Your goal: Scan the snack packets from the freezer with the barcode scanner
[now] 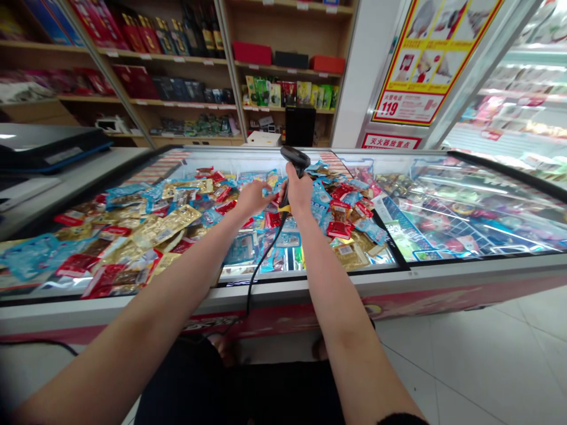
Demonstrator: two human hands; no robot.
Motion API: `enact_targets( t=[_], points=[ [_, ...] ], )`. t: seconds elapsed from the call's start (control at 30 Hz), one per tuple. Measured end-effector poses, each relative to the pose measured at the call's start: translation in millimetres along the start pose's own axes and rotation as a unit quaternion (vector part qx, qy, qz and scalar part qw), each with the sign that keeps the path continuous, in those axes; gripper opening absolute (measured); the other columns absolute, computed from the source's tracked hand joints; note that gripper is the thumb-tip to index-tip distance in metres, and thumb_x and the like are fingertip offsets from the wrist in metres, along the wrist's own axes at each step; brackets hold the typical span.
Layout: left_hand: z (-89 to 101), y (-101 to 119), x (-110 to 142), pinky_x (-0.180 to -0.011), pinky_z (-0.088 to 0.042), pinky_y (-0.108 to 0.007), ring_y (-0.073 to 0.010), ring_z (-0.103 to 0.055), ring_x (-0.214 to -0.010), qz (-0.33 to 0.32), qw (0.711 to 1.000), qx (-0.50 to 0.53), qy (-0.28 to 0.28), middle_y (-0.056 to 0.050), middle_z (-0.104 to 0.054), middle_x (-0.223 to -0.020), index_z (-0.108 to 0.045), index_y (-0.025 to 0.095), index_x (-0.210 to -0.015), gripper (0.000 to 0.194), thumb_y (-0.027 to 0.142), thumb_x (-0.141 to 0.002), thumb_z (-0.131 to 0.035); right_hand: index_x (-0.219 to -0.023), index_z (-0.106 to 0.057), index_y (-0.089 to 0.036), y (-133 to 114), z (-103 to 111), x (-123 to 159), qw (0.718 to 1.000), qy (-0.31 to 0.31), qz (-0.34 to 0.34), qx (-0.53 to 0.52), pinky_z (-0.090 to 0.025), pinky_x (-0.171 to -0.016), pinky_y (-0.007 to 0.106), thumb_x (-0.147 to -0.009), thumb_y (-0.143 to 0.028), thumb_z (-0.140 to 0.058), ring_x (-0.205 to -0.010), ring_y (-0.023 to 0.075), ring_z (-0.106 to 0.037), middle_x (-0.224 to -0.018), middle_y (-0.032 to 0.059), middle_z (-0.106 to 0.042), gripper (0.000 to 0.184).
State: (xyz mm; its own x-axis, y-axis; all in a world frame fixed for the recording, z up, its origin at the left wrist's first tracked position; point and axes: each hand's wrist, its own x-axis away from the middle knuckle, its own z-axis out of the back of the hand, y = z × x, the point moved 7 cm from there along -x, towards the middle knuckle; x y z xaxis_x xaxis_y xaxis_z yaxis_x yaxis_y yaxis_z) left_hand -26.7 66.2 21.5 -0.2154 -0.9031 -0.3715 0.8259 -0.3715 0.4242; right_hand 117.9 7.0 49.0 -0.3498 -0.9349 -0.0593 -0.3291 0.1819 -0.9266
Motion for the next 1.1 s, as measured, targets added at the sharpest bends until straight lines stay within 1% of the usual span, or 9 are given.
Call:
enact_targets(
  t=[0.13, 0.27, 0.33, 0.47, 0.6, 0.73, 0.9, 1.0, 1.1],
  points=[
    [12.4, -33.5, 4.5, -0.112, -0.049, -0.048, -0.038, -0.069, -0.121, 0.043, 0.999, -0.021, 0.014, -0.016, -0.075, -0.12, -0.079, 0.02, -0.103, 0.025, 0.039, -0.086, -0.079, -0.082, -0.052, -0.025, 5.6, -6.1, 3.1, 0.999, -0.017, -0.006, 0.027, -0.045, -0.037, 0.024, -0.093, -0.056, -0.075, -0.037, 0.0124, -0.053, -0.05, -0.0071, -0.055, 0.04],
    [18.4, -61.1, 9.2, -0.108, -0.051, -0.047, -0.0379, -0.069, -0.118, 0.058, 0.996, -0.062, 0.003, -0.017, -0.076, -0.11, -0.078, 0.02, -0.098, 0.028, 0.046, -0.092, -0.068, -0.08, -0.051, -0.025, 10.5, -12.9, 7.8, 0.998, -0.034, -0.006, 0.054, -0.045, -0.036, 0.024, -0.093, -0.055, -0.075, -0.035, 0.0127, -0.052, -0.049, -0.0065, -0.054, 0.041],
    [21.7, -69.1, 11.6, -0.107, -0.051, -0.046, -0.0382, -0.068, -0.119, 0.057, 0.995, -0.083, -0.004, -0.018, -0.076, -0.106, -0.076, 0.019, -0.092, 0.03, 0.048, -0.093, -0.067, -0.08, -0.051, -0.025, 13.1, -14.8, 9.5, 0.997, -0.04, -0.006, 0.063, -0.044, -0.036, 0.024, -0.093, -0.055, -0.075, -0.034, 0.0123, -0.052, -0.049, -0.0065, -0.055, 0.04],
    [28.0, -75.7, 16.8, -0.105, -0.052, -0.045, -0.0401, -0.066, -0.121, 0.052, 0.993, -0.106, -0.024, -0.02, -0.074, -0.109, -0.075, 0.019, -0.086, 0.036, 0.054, -0.083, -0.076, -0.08, -0.051, -0.025, 19.0, -15.8, 10.0, 0.996, -0.052, -0.004, 0.068, -0.044, -0.035, 0.024, -0.092, -0.054, -0.075, -0.033, 0.0115, -0.05, -0.05, -0.0069, -0.056, 0.04],
    [33.2, -83.3, 20.7, -0.108, -0.051, -0.047, -0.0411, -0.064, -0.125, 0.065, 0.992, -0.101, -0.04, -0.021, -0.074, -0.116, -0.078, 0.018, -0.094, 0.048, 0.064, -0.078, -0.079, -0.077, -0.05, -0.025, 25.3, -17.7, 10.0, 0.995, -0.069, -0.01, 0.071, -0.044, -0.034, 0.024, -0.094, -0.056, -0.073, -0.032, 0.0117, -0.049, -0.047, -0.0065, -0.055, 0.042],
    [39.2, -99.8, 18.3, -0.105, -0.053, -0.044, -0.0401, -0.068, -0.121, 0.078, 0.991, -0.095, -0.048, -0.018, -0.077, -0.112, -0.081, 0.02, -0.105, 0.047, 0.058, -0.075, -0.081, -0.078, -0.049, -0.025, 26.0, -19.9, 13.2, 0.995, -0.068, -0.011, 0.069, -0.043, -0.033, 0.024, -0.09, -0.056, -0.077, -0.033, 0.0121, -0.05, -0.048, -0.0071, -0.055, 0.044],
    [42.9, -115.7, 12.1, -0.09, -0.057, -0.038, -0.0354, -0.076, -0.1, 0.091, 0.991, -0.067, -0.07, -0.01, -0.078, -0.084, -0.078, 0.027, -0.082, 0.021, 0.043, -0.07, -0.082, -0.078, -0.049, -0.025, 25.8, -23.0, 16.7, 0.993, -0.076, -0.011, 0.085, -0.042, -0.032, 0.023, -0.093, -0.053, -0.075, -0.031, 0.0116, -0.048, -0.046, -0.0077, -0.053, 0.04],
    [48.5, -118.4, 13.9, -0.095, -0.056, -0.044, -0.0403, -0.075, -0.106, 0.136, 0.988, -0.074, -0.03, -0.015, -0.079, -0.089, -0.072, 0.024, -0.079, 0.019, 0.04, -0.073, -0.083, -0.077, -0.051, -0.025, 29.9, -23.4, 15.2, 0.991, -0.085, -0.008, 0.102, -0.043, -0.033, 0.024, -0.094, -0.052, -0.073, -0.031, 0.012, -0.049, -0.045, -0.0072, -0.054, 0.038],
    [54.8, -118.6, 18.1, -0.102, -0.054, -0.048, -0.0427, -0.072, -0.115, 0.181, 0.981, -0.068, 0.024, -0.018, -0.078, -0.102, -0.07, 0.023, -0.088, 0.022, 0.028, -0.071, -0.083, -0.079, -0.052, -0.025, 34.0, -22.8, 12.9, 0.99, -0.087, 0.0, 0.111, -0.044, -0.034, 0.023, -0.094, -0.05, -0.072, -0.032, 0.0122, -0.052, -0.048, -0.0074, -0.057, 0.036]
  ],
)
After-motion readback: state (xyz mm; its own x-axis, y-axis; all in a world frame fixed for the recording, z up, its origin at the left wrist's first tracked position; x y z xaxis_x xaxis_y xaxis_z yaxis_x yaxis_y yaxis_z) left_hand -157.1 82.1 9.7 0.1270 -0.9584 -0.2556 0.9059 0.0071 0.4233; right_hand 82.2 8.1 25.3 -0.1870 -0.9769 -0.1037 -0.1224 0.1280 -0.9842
